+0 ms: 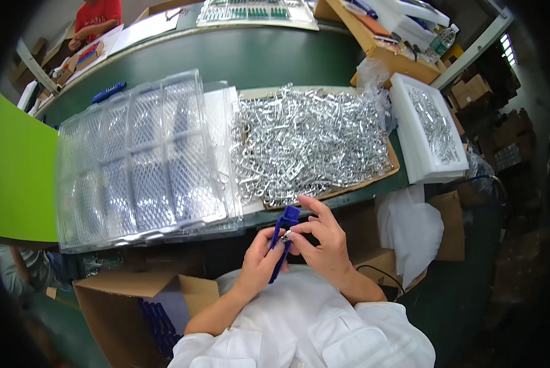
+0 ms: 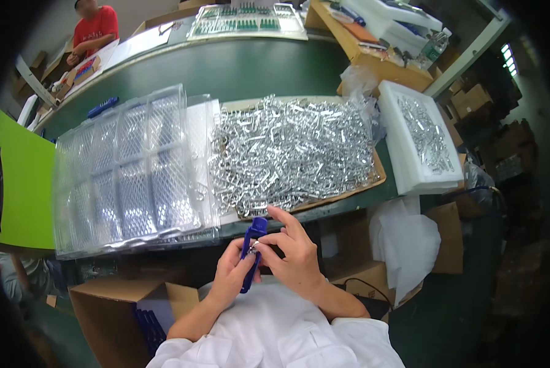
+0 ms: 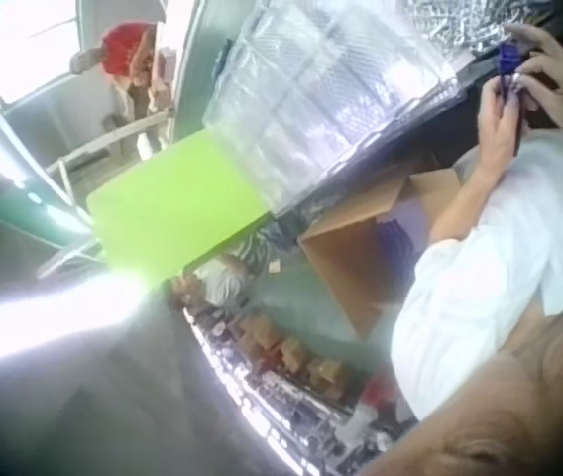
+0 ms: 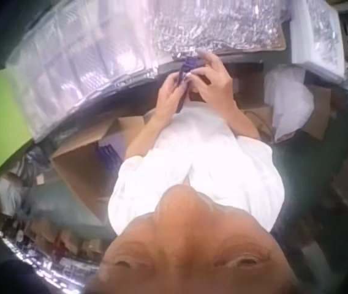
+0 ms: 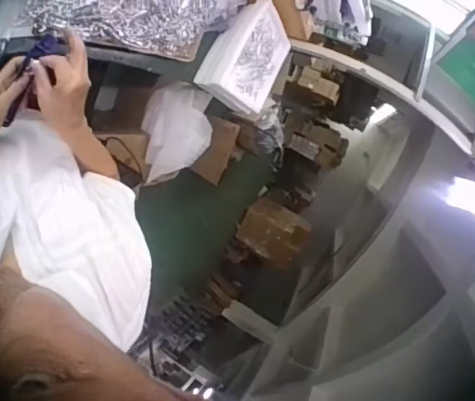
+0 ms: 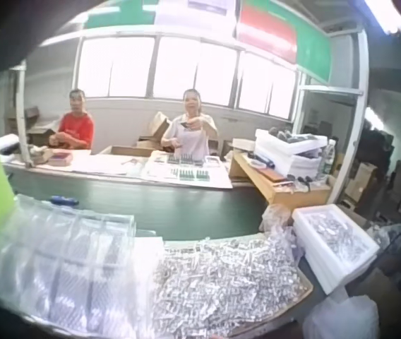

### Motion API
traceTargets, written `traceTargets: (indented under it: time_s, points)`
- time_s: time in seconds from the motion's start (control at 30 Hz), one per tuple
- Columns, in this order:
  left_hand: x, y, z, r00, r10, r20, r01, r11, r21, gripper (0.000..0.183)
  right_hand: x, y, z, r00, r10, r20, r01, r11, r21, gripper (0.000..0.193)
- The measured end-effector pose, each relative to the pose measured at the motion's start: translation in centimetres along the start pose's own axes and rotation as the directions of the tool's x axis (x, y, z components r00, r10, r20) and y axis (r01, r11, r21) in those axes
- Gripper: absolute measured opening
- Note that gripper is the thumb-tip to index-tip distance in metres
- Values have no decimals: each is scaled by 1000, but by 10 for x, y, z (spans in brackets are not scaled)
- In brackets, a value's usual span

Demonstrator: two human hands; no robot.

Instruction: The person repeatedly picks up a blue plastic lock casing from a cardboard box and a metal shackle from a tray. They insert the shackle into the casing and press the sides together to assemble the lock. The completed locks are placed into a clear plastic tray on the table.

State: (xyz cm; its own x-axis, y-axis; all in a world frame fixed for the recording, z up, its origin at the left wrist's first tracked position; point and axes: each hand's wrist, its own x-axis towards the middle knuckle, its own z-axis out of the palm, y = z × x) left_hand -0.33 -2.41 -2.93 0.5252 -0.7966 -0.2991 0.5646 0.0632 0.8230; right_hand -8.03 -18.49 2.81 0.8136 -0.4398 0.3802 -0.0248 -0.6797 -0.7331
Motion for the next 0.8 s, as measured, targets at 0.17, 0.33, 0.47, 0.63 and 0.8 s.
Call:
traceTargets:
  time_s: [0.17, 0.33, 0.47, 0.63, 0.8]
  points:
    - [0, 4, -6, 994, -86, 71, 89, 995, -38, 38, 5, 0, -11, 998, 52, -26, -51, 998, 33, 14]
    - [4, 6, -5, 990, -132, 46, 137, 979, -153, 49, 15, -6, -28, 993, 119, 1, -118, 984, 130, 13]
    - [2, 5, -8, 982, -133, 132, 161, 961, -224, 50, 17, -8, -33, 995, 92, 43, -95, 991, 94, 11]
    - [0, 15, -4, 995, -62, 78, 64, 998, -29, 47, 26, -10, -30, 996, -90, -25, 87, 990, -108, 12]
    - [-13, 12, -1, 996, -14, 87, 14, 1000, 0, 41, 16, -20, -22, 983, -182, 0, 176, 952, -249, 14]
